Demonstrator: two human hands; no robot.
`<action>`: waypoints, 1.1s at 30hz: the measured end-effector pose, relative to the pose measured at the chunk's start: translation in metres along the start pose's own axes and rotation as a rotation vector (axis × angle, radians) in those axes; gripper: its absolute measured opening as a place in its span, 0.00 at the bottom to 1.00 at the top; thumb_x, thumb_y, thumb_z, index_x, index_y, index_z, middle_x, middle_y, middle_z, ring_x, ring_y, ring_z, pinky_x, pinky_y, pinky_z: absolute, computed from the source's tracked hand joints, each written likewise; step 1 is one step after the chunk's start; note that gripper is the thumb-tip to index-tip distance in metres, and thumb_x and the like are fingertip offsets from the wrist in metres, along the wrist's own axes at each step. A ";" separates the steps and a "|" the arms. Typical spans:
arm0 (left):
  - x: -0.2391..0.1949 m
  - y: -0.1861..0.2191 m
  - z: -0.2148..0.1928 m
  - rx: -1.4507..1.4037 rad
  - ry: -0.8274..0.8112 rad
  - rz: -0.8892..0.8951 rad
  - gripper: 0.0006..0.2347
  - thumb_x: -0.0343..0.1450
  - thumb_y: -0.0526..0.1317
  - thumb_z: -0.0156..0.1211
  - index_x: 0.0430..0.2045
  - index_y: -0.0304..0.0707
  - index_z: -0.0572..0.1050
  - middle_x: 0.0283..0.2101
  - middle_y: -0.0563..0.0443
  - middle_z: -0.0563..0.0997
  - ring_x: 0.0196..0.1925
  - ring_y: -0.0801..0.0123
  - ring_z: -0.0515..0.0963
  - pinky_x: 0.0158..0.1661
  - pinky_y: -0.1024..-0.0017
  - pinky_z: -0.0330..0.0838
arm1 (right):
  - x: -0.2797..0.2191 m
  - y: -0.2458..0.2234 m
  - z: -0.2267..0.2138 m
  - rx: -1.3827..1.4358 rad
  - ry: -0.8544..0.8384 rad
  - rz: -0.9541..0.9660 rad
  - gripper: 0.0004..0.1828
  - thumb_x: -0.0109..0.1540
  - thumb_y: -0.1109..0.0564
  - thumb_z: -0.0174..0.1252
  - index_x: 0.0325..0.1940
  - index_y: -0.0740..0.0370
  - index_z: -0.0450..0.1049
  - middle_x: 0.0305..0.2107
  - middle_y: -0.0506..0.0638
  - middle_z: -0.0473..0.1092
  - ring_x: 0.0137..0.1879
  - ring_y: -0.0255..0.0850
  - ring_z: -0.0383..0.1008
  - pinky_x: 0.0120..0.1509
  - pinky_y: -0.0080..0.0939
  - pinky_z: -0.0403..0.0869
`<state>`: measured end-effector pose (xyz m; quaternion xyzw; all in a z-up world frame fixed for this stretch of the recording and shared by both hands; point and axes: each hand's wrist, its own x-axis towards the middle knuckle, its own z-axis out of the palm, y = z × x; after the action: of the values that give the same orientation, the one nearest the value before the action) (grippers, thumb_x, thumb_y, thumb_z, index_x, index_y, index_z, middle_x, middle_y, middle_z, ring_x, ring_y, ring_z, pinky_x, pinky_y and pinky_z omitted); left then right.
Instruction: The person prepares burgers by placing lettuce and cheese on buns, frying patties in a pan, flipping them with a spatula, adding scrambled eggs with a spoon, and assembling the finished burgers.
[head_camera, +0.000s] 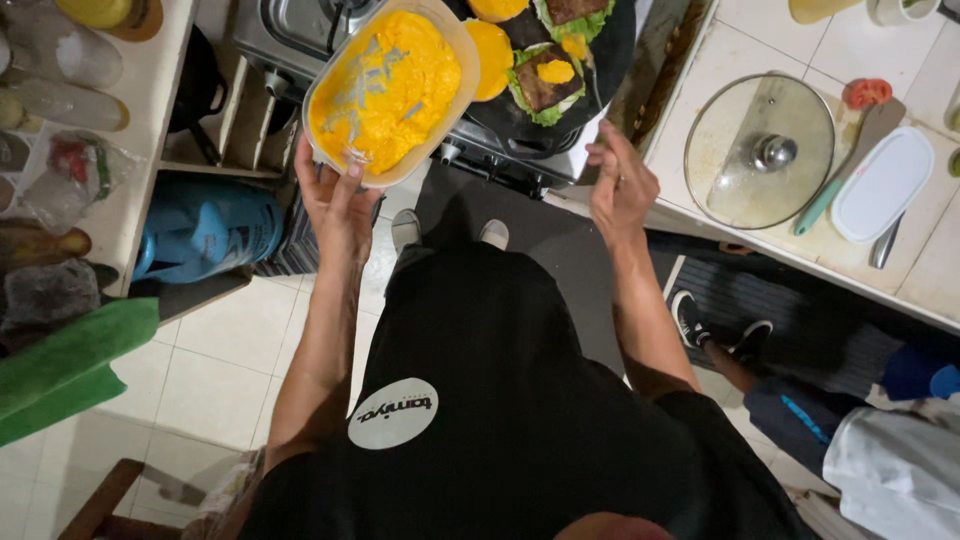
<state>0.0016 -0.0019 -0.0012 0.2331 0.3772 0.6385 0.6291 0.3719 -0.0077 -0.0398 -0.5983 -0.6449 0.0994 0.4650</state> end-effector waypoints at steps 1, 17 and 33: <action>-0.001 0.000 -0.001 -0.007 -0.002 0.007 0.35 0.74 0.30 0.63 0.73 0.52 0.48 0.71 0.33 0.63 0.69 0.51 0.74 0.55 0.53 0.80 | -0.001 0.000 0.001 -0.069 -0.071 0.093 0.20 0.74 0.47 0.46 0.59 0.59 0.77 0.42 0.58 0.81 0.36 0.41 0.83 0.36 0.40 0.79; -0.004 -0.022 -0.003 -0.050 0.015 -0.013 0.34 0.74 0.29 0.62 0.73 0.50 0.49 0.69 0.33 0.66 0.66 0.49 0.76 0.53 0.53 0.81 | 0.001 -0.015 -0.016 0.220 0.075 0.159 0.18 0.77 0.54 0.46 0.60 0.69 0.73 0.48 0.62 0.79 0.44 0.43 0.83 0.46 0.41 0.83; 0.009 -0.028 0.050 0.049 -0.227 0.062 0.35 0.72 0.30 0.68 0.74 0.42 0.54 0.66 0.43 0.70 0.74 0.53 0.69 0.71 0.53 0.71 | 0.049 -0.088 -0.022 0.413 -0.416 -0.027 0.15 0.76 0.58 0.49 0.54 0.73 0.76 0.41 0.60 0.79 0.42 0.43 0.83 0.44 0.38 0.81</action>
<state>0.0567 0.0145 0.0057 0.3304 0.3117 0.6178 0.6418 0.3353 0.0021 0.0561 -0.4490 -0.7004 0.3430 0.4360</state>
